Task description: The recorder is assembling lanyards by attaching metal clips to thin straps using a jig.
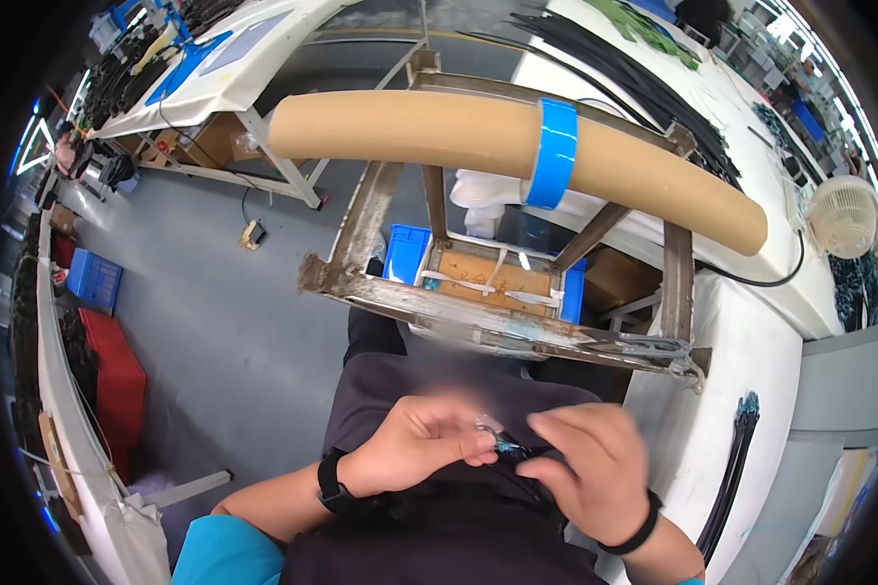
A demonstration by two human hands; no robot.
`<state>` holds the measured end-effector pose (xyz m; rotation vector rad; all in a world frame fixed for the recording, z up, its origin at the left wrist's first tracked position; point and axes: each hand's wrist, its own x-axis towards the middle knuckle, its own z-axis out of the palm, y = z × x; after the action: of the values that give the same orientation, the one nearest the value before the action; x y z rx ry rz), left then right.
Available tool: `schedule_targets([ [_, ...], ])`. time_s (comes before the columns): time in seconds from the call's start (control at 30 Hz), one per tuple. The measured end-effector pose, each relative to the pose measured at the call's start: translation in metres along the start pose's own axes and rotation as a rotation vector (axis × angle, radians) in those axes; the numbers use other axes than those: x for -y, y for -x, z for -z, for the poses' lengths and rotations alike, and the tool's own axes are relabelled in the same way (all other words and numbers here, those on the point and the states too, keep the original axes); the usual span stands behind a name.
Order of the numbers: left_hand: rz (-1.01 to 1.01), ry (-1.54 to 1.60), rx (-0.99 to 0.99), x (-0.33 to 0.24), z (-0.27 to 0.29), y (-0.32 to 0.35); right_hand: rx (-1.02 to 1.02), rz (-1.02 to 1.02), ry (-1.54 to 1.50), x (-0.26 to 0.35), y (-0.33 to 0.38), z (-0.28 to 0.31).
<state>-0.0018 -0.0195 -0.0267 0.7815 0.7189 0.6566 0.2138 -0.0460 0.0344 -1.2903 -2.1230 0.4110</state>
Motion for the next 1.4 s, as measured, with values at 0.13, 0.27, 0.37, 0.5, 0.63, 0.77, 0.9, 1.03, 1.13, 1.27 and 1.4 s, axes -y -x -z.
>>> schedule_targets([
  [0.13,0.054,0.041,0.039,-0.007,-0.005,0.007,-0.099,0.052,0.491,-0.003,-0.022,0.044],
  [0.27,0.030,0.031,0.024,-0.009,-0.007,0.010,0.047,-0.066,0.551,-0.035,-0.039,0.048],
  [0.37,0.020,0.056,0.045,-0.009,-0.006,0.011,0.152,-0.074,0.481,-0.040,-0.039,0.054],
  [0.5,0.038,0.067,0.065,-0.011,-0.003,0.014,0.107,-0.058,0.435,-0.041,-0.038,0.053],
  [0.63,0.068,0.085,0.067,-0.012,-0.003,0.015,-0.256,0.024,0.220,-0.021,-0.019,0.051],
  [0.77,0.033,0.117,0.091,-0.011,0.000,0.019,0.206,-0.200,-0.284,0.003,-0.012,0.038],
  [0.9,0.029,0.104,0.086,-0.014,-0.003,0.019,0.492,-0.384,-0.514,-0.018,-0.011,0.027],
  [1.03,0.024,0.069,0.094,-0.014,-0.007,0.017,0.587,-0.362,-0.532,-0.027,-0.020,0.018],
  [1.13,0.021,0.094,0.109,-0.011,-0.009,0.016,0.588,-0.317,-0.555,-0.024,-0.024,0.016],
  [1.27,0.027,0.064,0.122,-0.008,-0.011,0.015,0.537,-0.207,-0.593,-0.013,-0.032,0.005],
  [1.4,-0.003,0.037,0.098,-0.007,-0.010,0.018,0.525,-0.174,-0.524,-0.015,-0.032,0.006],
])
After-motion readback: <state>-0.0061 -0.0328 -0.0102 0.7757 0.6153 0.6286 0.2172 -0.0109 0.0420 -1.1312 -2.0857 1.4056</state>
